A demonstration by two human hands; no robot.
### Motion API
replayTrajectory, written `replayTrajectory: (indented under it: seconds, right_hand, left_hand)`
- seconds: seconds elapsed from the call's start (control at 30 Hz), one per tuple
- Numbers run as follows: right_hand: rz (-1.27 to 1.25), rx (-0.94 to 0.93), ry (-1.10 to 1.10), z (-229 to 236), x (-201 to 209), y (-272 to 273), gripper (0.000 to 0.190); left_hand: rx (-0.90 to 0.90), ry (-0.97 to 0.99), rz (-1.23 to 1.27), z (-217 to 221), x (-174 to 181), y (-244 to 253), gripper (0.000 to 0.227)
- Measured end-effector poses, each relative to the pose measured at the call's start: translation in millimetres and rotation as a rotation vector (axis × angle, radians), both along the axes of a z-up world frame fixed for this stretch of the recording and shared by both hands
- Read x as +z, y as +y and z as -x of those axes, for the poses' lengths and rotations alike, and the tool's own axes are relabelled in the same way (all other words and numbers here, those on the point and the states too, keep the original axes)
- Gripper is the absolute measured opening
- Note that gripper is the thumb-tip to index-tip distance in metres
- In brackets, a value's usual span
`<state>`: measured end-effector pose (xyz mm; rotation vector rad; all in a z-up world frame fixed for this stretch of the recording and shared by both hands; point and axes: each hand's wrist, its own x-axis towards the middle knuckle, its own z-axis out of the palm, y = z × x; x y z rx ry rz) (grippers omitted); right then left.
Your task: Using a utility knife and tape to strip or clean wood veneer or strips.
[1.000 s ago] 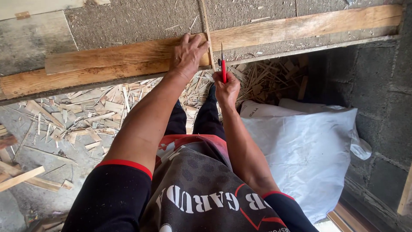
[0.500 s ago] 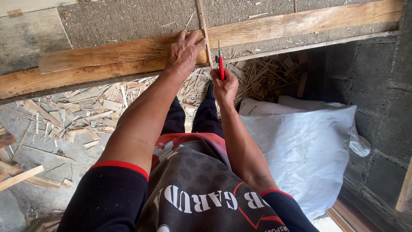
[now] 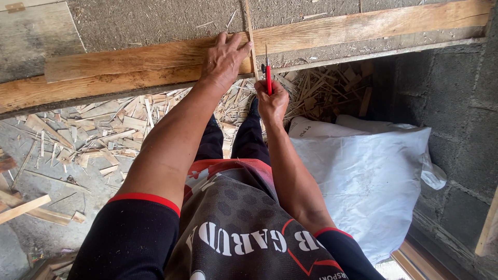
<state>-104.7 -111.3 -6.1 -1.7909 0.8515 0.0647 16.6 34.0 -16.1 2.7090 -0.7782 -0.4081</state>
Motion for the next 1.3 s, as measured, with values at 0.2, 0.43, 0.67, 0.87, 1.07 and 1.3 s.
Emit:
replayTrajectory:
  seconds: [0.2, 0.43, 0.67, 0.87, 1.07, 1.3]
  right_hand:
    - [0.07, 0.016, 0.066, -4.0, 14.1, 1.8, 0.014]
    - [0.065, 0.017, 0.052, -4.6, 11.7, -0.3, 0.014]
    - [0.063, 0.024, 0.055, -2.7, 10.2, -0.8, 0.013]
    - [0.076, 0.03, 0.077, -6.6, 15.2, 0.6, 0.013]
    - [0.011, 0.012, 0.046, -5.4, 9.2, -0.6, 0.009]
    - [-0.013, 0.005, 0.07, -5.2, 13.7, 1.0, 0.005]
  left_hand:
    - [-0.018, -0.043, -0.043, -3.1, 7.1, -1.7, 0.06]
    - [-0.056, 0.099, -0.049, -8.4, 30.2, -1.5, 0.072]
    - [-0.139, 0.078, -0.174, -13.0, 21.1, -3.1, 0.062]
    - [-0.139, 0.053, -0.119, -13.8, 10.0, -0.9, 0.046]
    - [-0.087, -0.028, 0.002, -10.7, -0.1, -1.5, 0.045]
    - [-0.168, 0.077, -0.27, -22.1, 26.0, -11.2, 0.056]
